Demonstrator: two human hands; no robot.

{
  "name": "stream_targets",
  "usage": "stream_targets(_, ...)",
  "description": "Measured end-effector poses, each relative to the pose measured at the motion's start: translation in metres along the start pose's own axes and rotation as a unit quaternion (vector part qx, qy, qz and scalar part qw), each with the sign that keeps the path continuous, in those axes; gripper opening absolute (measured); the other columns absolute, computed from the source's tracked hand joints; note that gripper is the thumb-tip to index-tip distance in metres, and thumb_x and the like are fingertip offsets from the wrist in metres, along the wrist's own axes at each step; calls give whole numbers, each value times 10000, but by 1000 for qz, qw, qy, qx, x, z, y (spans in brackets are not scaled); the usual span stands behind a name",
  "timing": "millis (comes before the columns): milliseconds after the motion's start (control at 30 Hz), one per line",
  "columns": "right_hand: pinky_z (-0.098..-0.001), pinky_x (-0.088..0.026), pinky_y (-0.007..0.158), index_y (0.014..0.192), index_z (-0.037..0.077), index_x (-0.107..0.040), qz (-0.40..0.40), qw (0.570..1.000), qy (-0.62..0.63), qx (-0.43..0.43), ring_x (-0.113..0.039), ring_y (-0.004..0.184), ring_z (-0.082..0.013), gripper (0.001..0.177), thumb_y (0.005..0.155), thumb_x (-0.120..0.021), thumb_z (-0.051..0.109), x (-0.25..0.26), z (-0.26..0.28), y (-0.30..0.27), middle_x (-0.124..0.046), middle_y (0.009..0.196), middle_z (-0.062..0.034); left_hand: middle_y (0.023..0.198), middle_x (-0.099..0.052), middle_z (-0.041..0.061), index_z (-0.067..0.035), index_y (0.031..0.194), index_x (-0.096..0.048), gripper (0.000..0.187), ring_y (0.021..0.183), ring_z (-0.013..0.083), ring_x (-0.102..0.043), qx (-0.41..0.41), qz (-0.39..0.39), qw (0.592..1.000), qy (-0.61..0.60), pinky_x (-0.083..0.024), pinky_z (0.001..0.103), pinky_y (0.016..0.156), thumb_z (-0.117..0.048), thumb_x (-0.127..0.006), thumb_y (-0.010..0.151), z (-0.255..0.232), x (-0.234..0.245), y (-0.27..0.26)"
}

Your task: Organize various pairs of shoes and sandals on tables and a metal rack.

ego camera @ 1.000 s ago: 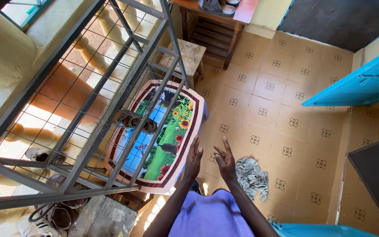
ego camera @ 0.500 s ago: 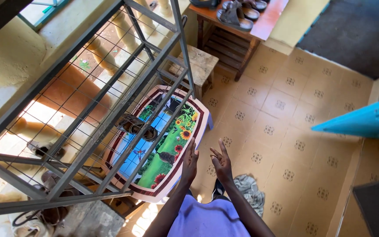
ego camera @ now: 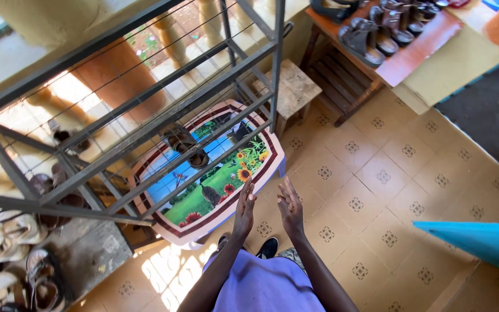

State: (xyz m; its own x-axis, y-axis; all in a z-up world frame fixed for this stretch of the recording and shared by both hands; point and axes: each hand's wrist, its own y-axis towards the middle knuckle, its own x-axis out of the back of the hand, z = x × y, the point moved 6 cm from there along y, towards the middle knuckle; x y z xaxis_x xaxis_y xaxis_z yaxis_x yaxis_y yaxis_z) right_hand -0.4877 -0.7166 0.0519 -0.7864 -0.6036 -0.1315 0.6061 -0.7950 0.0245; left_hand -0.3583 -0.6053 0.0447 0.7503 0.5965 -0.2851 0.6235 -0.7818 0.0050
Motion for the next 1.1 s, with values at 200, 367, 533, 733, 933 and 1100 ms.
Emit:
stream_targets(200, -347, -447, 1097, 1598, 0, -295, 68, 997, 35, -9, -426, 1488, -279, 671, 957, -492, -37, -20, -4, 30, -299, 1688, -136, 1724, -217, 121, -98, 1651, -194, 706, 1593, 285, -216, 13, -56, 998, 38, -271, 427, 1242, -444, -423, 1080, -7, 16, 2)
stream_targets(367, -313, -448, 1083, 1611, -8, -306, 94, 994, 54, -13, -454, 1468, -265, 670, 969, -495, -50, -51, -6, 48, -339, 1679, -144, 1725, -227, 138, -87, 1649, -212, 707, 1587, 299, -235, -20, -84, 996, 23, -290, 455, 1230, -455, -432, 1087, -13, 36, 12)
stream_targets(533, -289, -473, 994, 1598, 5, -297, 130, 990, 54, -25, -461, 1445, -254, 680, 950, -495, -55, -78, -15, 66, -306, 1686, -118, 1722, -237, 139, -105, 1651, -230, 703, 1583, 301, -250, -9, -114, 993, 26, -293, 456, 1236, -484, -398, 1083, -18, 58, 21)
stream_targets(733, -286, -468, 1072, 1598, -6, -318, 163, 986, 33, -2, -464, 1452, -264, 669, 964, -528, -49, -103, -26, 83, -330, 1678, -126, 1711, -241, 157, -124, 1646, -232, 709, 1586, 302, -223, -6, -138, 990, 0, -256, 467, 1262, -489, -422, 1069, -19, 84, 27)
stream_targets(933, -289, -483, 1034, 1591, 1, -314, 180, 982, 55, -24, -473, 1454, -238, 642, 984, -520, -32, -128, -49, 93, -343, 1665, -116, 1702, -255, 149, -113, 1630, -267, 711, 1576, 296, -247, 2, -168, 986, 2, -274, 450, 1261, -501, -437, 1060, -21, 102, 24)
stream_targets(1100, -254, -459, 960, 1663, 84, -295, 234, 967, 43, -90, -487, 1439, -234, 732, 977, -510, -57, -145, -69, 105, -492, 1582, -177, 1642, -379, 159, -95, 1611, -341, 673, 1532, 294, -370, -36, -245, 968, 49, -338, 449, 1233, -492, -395, 1070, -38, 109, 25)
